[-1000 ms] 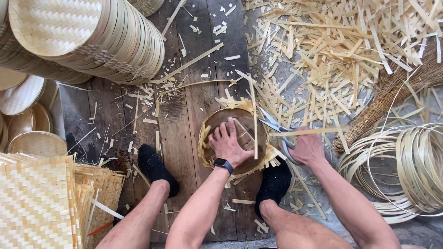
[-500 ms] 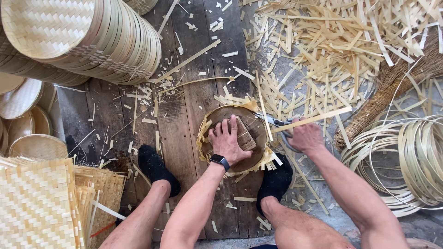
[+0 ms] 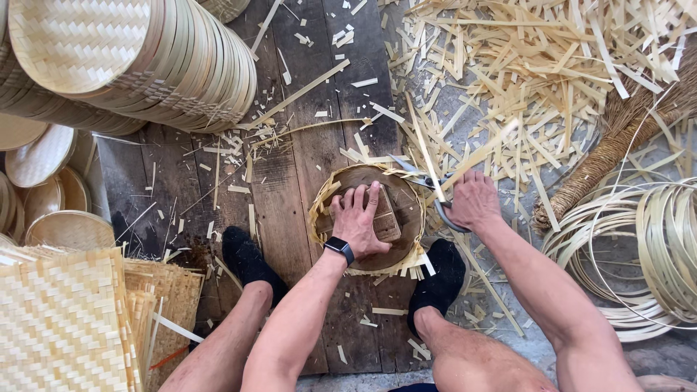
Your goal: The person constructs a circular bamboo item by placing a woven mat into a frame, trimming the excess bamboo with shears, and securing the pieces with a wooden block and a ring.
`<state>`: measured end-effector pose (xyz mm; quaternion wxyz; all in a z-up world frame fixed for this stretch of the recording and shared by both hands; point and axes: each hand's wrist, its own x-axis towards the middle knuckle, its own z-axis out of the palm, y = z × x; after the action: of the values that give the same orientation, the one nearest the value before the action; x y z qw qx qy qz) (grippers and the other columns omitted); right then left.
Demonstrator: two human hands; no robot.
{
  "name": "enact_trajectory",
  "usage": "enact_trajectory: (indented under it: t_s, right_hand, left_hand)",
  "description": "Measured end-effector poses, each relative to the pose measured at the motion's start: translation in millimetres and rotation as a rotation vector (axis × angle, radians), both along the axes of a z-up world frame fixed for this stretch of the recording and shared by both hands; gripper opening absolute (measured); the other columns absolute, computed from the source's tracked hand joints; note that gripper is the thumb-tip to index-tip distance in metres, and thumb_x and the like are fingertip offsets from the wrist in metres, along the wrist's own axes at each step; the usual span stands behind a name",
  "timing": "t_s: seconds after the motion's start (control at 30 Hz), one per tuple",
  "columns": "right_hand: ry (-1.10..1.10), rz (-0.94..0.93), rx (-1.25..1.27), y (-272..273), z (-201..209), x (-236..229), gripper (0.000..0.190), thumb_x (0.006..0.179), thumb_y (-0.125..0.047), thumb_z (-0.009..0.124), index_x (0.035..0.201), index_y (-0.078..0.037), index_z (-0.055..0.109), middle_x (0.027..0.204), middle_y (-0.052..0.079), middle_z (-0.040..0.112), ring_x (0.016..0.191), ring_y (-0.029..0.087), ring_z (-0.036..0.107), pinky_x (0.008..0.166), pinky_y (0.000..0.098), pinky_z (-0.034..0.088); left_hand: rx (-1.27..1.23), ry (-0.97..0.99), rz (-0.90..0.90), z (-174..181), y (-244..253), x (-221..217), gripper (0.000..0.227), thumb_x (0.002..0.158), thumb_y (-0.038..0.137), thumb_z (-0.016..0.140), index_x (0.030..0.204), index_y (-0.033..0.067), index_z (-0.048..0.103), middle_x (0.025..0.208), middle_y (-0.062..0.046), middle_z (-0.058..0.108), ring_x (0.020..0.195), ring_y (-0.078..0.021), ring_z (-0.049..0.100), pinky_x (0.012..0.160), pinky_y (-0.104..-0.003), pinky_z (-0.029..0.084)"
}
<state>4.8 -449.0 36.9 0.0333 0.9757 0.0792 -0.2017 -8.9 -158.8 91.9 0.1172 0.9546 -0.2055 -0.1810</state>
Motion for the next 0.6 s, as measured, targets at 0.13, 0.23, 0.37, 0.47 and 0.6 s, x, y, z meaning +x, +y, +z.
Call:
enact_trajectory:
  t_s: [0.13, 0.23, 0.37, 0.47, 0.6]
  right_hand:
    - [0.111, -0.019, -0.062, 3, 20, 3, 0.084, 0.084, -0.068, 0.059, 0.128, 0.003, 0.06, 0.12, 0.017, 0.058, 0.112, 0.028, 0.057, 0.095, 0.04, 0.048]
    - [0.072, -0.068, 0.032, 1, 21, -2, 0.088, 0.081, -0.072, 0.057, 0.126, 0.005, 0.057, 0.116, 0.018, 0.057, 0.109, 0.029, 0.057, 0.098, 0.0404, 0.045]
    - [0.124, -0.051, -0.006, -7, 22, -11, 0.084, 0.09, -0.072, 0.051, 0.127, 0.004, 0.058, 0.112, 0.019, 0.058, 0.103, 0.028, 0.056, 0.095, 0.0395, 0.045]
    - [0.177, -0.058, -0.044, 2, 22, -12, 0.071, 0.09, -0.065, 0.053, 0.118, 0.0, 0.059, 0.106, 0.015, 0.059, 0.097, 0.024, 0.055, 0.09, 0.0378, 0.046]
    - [0.017, -0.016, 0.029, 14, -5, -7, 0.04, 0.091, -0.041, 0.059, 0.105, -0.004, 0.061, 0.093, 0.011, 0.061, 0.081, 0.02, 0.057, 0.076, 0.0349, 0.049]
  left_hand:
    - [0.005, 0.02, -0.009, -1, 2, 1, 0.155, 0.039, 0.061, 0.095, 0.159, 0.0126, 0.009, 0.144, -0.019, 0.035, 0.136, -0.04, 0.033, 0.112, -0.063, 0.019]
    - [-0.012, 0.028, 0.005, -1, 2, 1, 0.157, 0.037, 0.061, 0.096, 0.159, 0.0133, 0.009, 0.145, -0.019, 0.034, 0.136, -0.04, 0.033, 0.113, -0.062, 0.019]
    - [0.005, 0.029, 0.01, 1, 1, 1, 0.158, 0.036, 0.061, 0.096, 0.159, 0.0132, 0.009, 0.144, -0.019, 0.035, 0.136, -0.0395, 0.032, 0.113, -0.062, 0.019]
    - [0.049, 0.065, -0.064, 3, -2, 3, 0.159, 0.036, 0.062, 0.096, 0.16, 0.0141, 0.009, 0.145, -0.018, 0.035, 0.138, -0.038, 0.032, 0.114, -0.061, 0.019]
    - [0.08, 0.096, -0.195, 7, 2, 2, 0.159, 0.036, 0.063, 0.096, 0.16, 0.0149, 0.009, 0.146, -0.018, 0.035, 0.138, -0.037, 0.032, 0.114, -0.059, 0.02]
